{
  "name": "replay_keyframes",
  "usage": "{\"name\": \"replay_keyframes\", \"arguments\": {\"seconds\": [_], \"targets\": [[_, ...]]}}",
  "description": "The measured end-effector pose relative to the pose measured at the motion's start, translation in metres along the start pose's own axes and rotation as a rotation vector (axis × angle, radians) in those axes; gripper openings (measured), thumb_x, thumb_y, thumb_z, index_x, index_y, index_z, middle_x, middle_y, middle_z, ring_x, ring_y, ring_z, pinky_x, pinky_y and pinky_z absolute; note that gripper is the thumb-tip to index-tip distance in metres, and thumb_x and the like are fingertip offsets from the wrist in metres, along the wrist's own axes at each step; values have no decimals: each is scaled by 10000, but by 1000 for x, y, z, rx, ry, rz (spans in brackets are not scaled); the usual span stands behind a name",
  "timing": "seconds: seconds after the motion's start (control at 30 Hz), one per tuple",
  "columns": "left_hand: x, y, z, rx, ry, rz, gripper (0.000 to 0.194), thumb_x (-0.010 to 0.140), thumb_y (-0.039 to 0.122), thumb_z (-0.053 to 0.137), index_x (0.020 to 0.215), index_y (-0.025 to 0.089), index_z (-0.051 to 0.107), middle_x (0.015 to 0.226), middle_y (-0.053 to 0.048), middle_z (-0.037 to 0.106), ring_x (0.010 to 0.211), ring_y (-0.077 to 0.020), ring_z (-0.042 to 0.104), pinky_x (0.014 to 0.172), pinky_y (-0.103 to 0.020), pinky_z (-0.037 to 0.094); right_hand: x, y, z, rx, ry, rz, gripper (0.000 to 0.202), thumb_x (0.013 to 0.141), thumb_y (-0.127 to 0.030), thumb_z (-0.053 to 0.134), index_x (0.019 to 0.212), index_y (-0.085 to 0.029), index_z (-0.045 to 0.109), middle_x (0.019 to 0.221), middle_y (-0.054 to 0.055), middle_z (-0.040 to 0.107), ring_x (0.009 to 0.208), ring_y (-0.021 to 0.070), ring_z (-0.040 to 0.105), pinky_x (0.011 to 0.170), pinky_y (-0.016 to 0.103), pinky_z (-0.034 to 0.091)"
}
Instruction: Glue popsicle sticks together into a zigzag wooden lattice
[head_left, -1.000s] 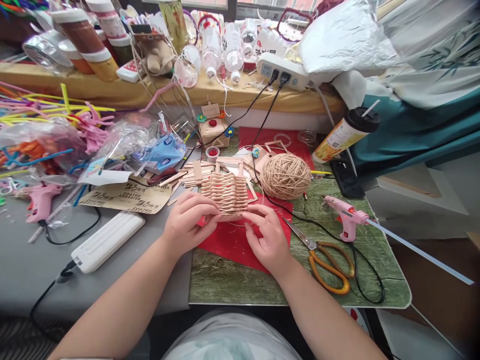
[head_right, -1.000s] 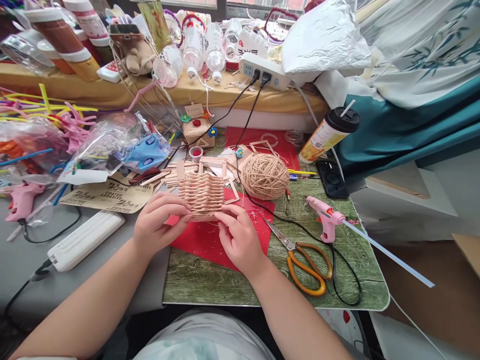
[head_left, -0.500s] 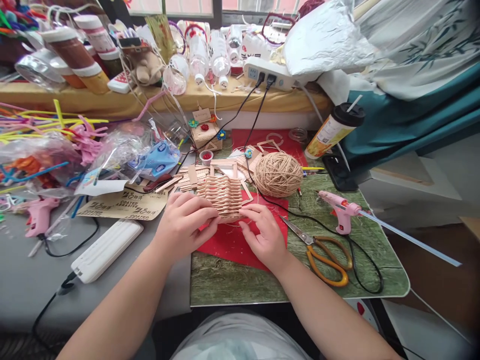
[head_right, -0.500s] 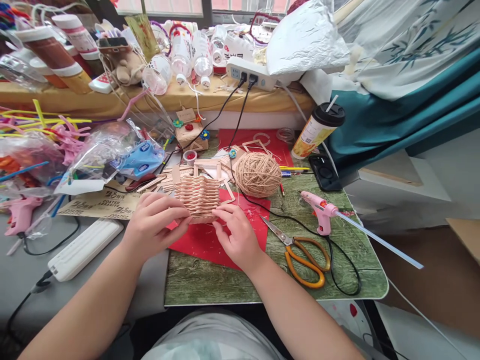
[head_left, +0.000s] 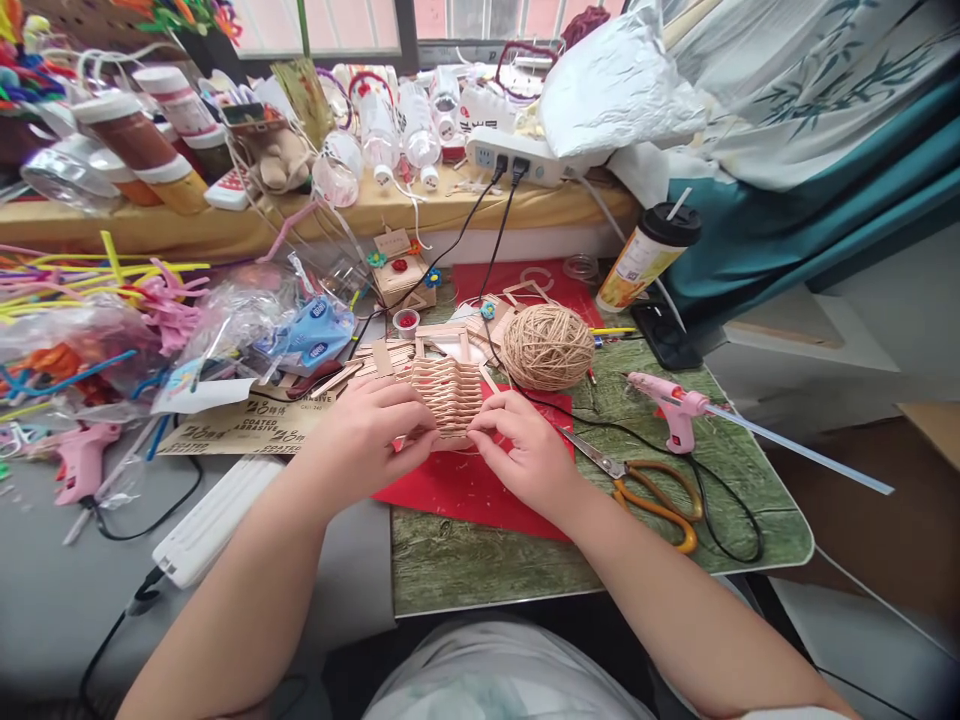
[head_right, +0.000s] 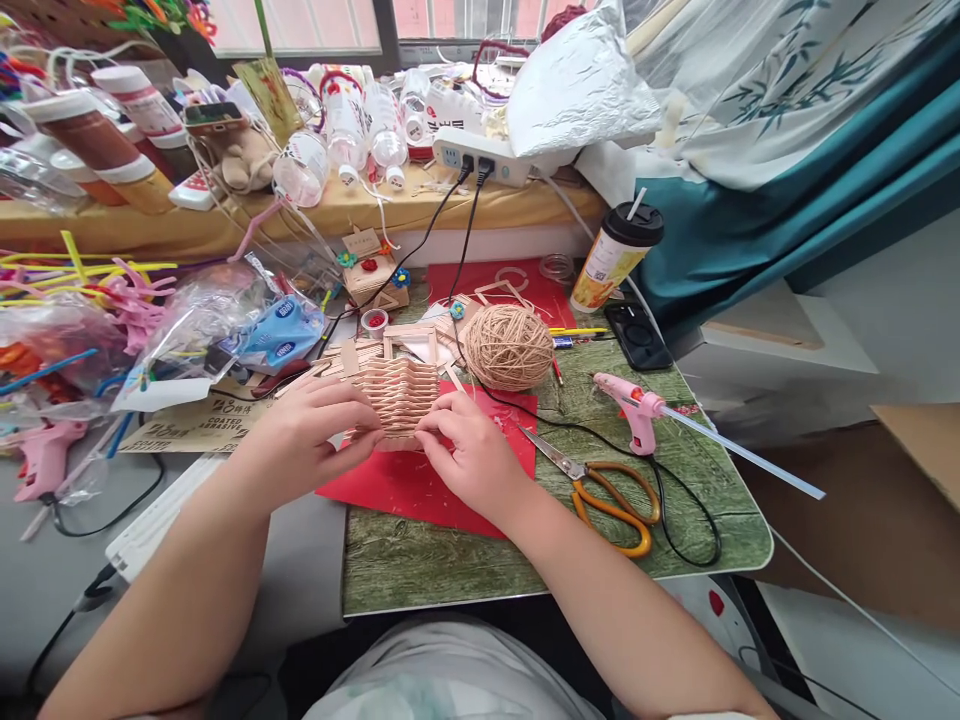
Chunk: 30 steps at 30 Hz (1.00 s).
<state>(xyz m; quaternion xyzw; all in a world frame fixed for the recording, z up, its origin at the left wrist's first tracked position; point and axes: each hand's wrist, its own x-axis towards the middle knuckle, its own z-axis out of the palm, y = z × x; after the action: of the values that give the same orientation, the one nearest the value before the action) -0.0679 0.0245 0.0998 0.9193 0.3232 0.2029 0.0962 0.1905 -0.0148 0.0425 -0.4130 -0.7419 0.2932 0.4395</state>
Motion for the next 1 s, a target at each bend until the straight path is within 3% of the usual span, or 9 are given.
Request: {"name": "replay_keyframes", "arguments": {"seconds": [0.07,0.17,0.3,0.47,0.57,0.67,0.73,0.87,1.0], "targets": [[-1,-2,3,-25,46,-18,55,984,236,691,960,262,732,1027,-43,747,904,-207,670,878,-397,510,0,0,2,-5,1,5,105,1063,-201,646,1001,-228,727,1071,73,662,1041,226,695,934,379,605],[-1,-5,8,-67,115,-46,47,958,241,728,924,264,751,1288,-64,751,1130,-255,705,1066,-481,532,-1,2,5,1,10,-4,100,1068,-196,636,1015,-226,715,1071,76,661,1042,227,686,941,382,598],[2,-9,11,-230,97,-74,70,954,214,722,900,252,745,1415,-65,750,1468,-321,603,1228,-548,504,-1,3,6,-2,26,-11,107,1079,-204,623,1022,-230,710,1064,77,665,1035,227,684,943,390,599],[6,-12,8,-240,74,-61,123,949,208,731,1058,262,748,1251,-60,788,1259,-263,706,1150,-476,541,-1,5,8,2,39,-36,107,1088,-225,627,1042,-236,723,1064,77,678,1031,224,693,933,383,616],[7,-15,7,-191,67,-75,268,945,241,736,1210,274,731,1368,-81,729,1336,-288,651,1209,-515,492,0,9,11,19,54,-41,105,1088,-222,627,1055,-236,725,1074,79,686,1038,227,699,937,387,621],[5,-21,8,-192,18,-117,464,964,321,737,1422,301,667,1711,-113,476,1605,-373,421,1344,-622,338,2,12,11,35,45,-53,97,1082,-199,631,1059,-234,719,1098,85,694,1061,230,700,968,399,621],[2,-25,10,-251,-44,-141,567,991,386,729,1537,315,593,1805,-114,331,1672,-392,326,1364,-625,317,5,12,9,37,29,-67,97,1080,-190,633,1062,-233,718,1112,87,692,1071,231,699,989,407,620],[-2,-30,12,-296,-43,-173,570,1002,427,720,1545,314,588,1730,-133,437,1617,-381,426,1340,-588,385,11,10,5,24,-4,-80,110,1084,-203,624,1071,-239,727,1114,89,697,1079,239,703,997,422,627],[-4,-30,15,-320,-9,-207,546,991,451,732,1501,301,606,1674,-142,473,1600,-378,433,1326,-572,406,15,9,7,38,14,-61,92,1069,-213,654,1048,-240,739,1091,78,703,1066,234,710,982,412,633]]}}
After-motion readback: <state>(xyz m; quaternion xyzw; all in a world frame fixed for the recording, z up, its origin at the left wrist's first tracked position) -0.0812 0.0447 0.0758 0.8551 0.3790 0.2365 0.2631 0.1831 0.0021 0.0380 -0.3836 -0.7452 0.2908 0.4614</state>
